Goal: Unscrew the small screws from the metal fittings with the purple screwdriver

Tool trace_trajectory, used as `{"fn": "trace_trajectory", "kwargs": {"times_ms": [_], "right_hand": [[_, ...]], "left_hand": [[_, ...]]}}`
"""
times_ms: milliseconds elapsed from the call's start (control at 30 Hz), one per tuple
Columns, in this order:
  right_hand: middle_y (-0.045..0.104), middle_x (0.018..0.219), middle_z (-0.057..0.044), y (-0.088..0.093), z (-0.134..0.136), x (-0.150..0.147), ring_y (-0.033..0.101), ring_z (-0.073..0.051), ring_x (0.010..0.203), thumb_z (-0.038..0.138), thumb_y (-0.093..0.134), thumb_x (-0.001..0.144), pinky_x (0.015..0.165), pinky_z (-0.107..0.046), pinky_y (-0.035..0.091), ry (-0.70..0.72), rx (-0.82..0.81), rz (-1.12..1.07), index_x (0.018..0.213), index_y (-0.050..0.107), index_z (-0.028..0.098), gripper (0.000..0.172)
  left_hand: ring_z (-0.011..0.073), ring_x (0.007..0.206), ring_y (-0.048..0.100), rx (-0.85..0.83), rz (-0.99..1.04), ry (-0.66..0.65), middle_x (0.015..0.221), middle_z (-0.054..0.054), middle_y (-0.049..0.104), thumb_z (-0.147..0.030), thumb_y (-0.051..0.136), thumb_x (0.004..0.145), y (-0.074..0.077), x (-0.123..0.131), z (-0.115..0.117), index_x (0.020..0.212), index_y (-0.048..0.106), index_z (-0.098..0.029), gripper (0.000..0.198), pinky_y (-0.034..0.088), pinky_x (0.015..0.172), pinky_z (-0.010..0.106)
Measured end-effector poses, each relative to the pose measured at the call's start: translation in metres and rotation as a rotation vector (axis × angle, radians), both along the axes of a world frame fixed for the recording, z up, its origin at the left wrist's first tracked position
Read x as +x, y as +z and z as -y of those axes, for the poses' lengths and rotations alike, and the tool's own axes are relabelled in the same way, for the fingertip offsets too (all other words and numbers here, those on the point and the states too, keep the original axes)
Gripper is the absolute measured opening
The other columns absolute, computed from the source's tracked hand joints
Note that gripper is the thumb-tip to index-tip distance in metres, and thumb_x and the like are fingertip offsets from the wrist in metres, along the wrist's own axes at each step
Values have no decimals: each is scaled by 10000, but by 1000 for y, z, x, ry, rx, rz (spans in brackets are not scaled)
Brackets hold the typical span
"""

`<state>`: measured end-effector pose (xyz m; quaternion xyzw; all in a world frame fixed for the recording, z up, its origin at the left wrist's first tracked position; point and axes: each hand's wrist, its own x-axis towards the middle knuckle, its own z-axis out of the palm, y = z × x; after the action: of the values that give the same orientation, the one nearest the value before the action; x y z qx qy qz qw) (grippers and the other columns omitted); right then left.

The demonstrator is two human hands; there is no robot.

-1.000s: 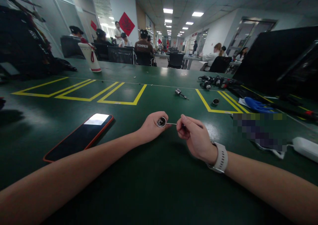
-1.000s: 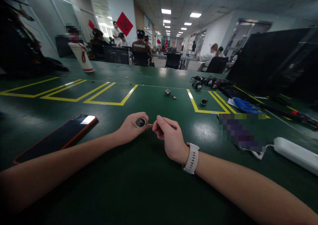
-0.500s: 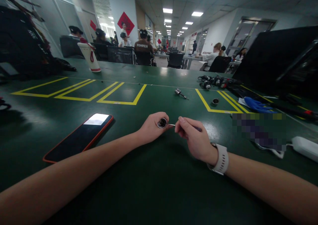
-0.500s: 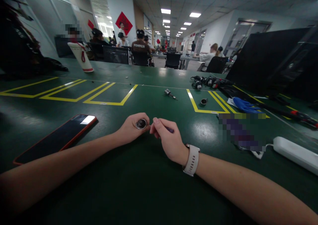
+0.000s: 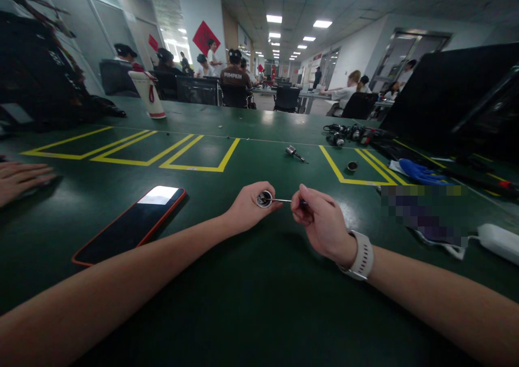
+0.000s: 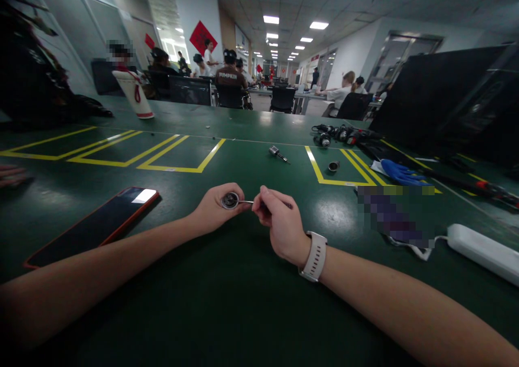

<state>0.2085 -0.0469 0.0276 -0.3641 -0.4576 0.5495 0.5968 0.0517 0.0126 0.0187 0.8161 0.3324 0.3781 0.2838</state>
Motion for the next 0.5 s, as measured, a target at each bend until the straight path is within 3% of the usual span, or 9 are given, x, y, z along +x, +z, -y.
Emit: {"fn": "trace_trajectory", "kwargs": {"times_ms": [167, 267, 400, 500], "right_hand": [[489, 577, 24, -1, 6, 2, 438, -98, 552, 395, 488, 883, 510, -243, 312, -48, 221, 332, 608, 586, 186, 360], [491, 585, 25, -1, 7, 2, 449, -99, 566, 399, 471, 894, 527, -246, 320, -23, 259, 429, 619, 587, 188, 365], [491, 572, 23, 1, 4, 2, 427, -93, 542, 412, 511, 862, 483, -236, 280, 17, 123, 268, 597, 586, 180, 361], [456, 534, 31, 3, 0, 2, 362, -78, 482, 415, 569, 809, 441, -228, 218, 31, -21, 72, 568, 573, 167, 346]], "left_hand": [[138, 659, 541, -3, -4, 4, 714, 1, 584, -285, 669, 707, 2, -2, 0, 741, 561, -159, 169, 439, 602, 263], [147, 690, 569, -17, 19, 8, 760, 12, 606, -295, 695, 686, 2, -3, 0, 804, 562, -161, 222, 461, 624, 277], [151, 710, 581, -22, 45, -22, 776, 26, 622, -275, 704, 671, 1, -2, -2, 774, 584, -153, 200, 471, 659, 290], [127, 631, 550, -82, 50, -34, 687, 2, 603, -264, 686, 682, 0, 0, -2, 706, 575, -145, 164, 448, 594, 257]]}}
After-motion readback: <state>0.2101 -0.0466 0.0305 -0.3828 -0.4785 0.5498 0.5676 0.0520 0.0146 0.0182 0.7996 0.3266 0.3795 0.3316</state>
